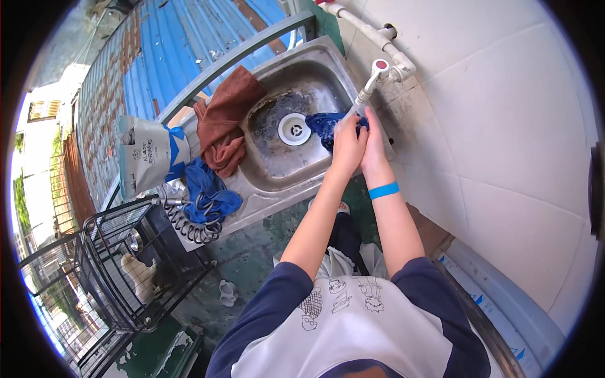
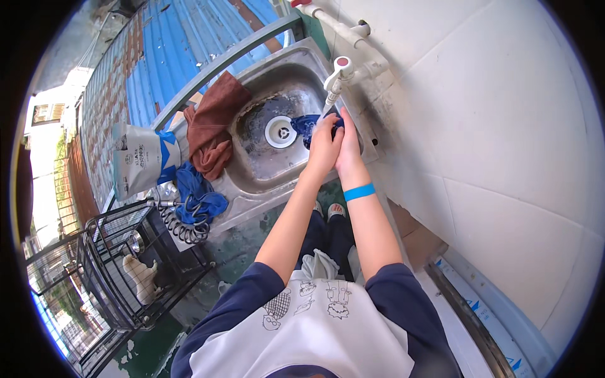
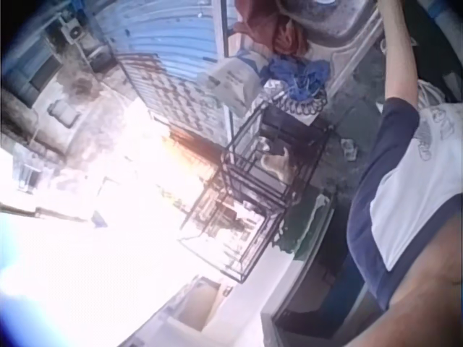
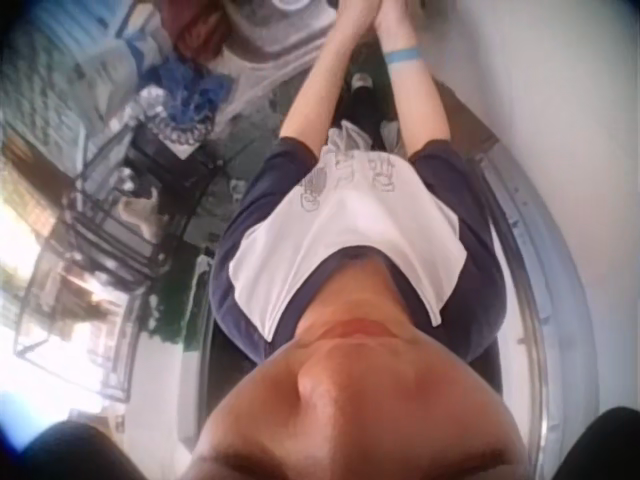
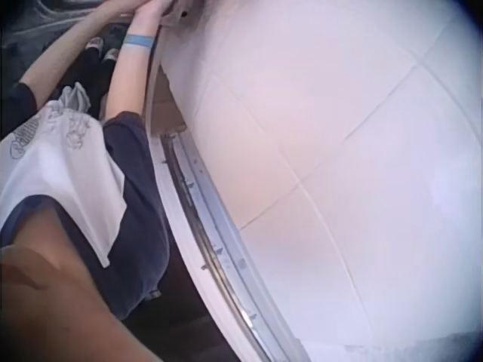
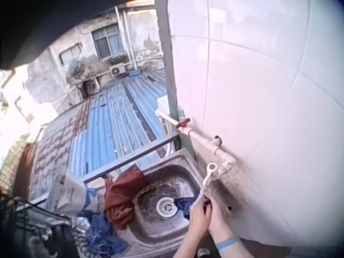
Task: Clean a workbench surface with a cloth and then wash the cloth at a sink.
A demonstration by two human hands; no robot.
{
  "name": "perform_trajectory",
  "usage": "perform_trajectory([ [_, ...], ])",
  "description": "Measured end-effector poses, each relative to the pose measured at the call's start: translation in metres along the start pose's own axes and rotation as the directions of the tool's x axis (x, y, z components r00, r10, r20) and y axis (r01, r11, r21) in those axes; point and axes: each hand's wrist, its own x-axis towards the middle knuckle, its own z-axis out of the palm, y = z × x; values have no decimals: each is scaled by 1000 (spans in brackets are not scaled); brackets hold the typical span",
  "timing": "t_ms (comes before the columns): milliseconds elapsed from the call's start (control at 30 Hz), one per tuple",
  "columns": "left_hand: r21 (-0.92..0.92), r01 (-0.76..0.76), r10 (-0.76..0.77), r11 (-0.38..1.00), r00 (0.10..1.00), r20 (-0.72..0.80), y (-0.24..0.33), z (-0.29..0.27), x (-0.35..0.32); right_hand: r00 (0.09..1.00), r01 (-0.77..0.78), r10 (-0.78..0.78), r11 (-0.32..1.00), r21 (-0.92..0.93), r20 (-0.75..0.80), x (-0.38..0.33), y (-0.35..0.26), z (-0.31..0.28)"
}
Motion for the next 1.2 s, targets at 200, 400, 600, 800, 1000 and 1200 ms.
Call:
perform_trajectory([
  [200,-705,492,-572,511,807,148,-27,-57,-34,935,96,-196,942,-321,-296,12,-7,-10],
  [400,-891,408,-553,-201,703,447,-46,-45,9,985,-43,-25,925,-376,-173,-8,17,32],
  [600,-974,7,-619,-225,771,148,-33,-18,18,926,224,-221,974,-27,-305,50,37,-18],
  [800,-938,96,-528,-333,805,270,-57,1,24,801,391,-402,912,-120,-445,78,38,-29],
  [1000,-983,151,-875,-102,457,160,-32,-6,30,701,234,-341,940,-249,-626,53,36,-13],
  [1200,588,210,-310,781,948,73,2,-60,10,919,-282,223,948,-147,-325,26,22,-15],
])
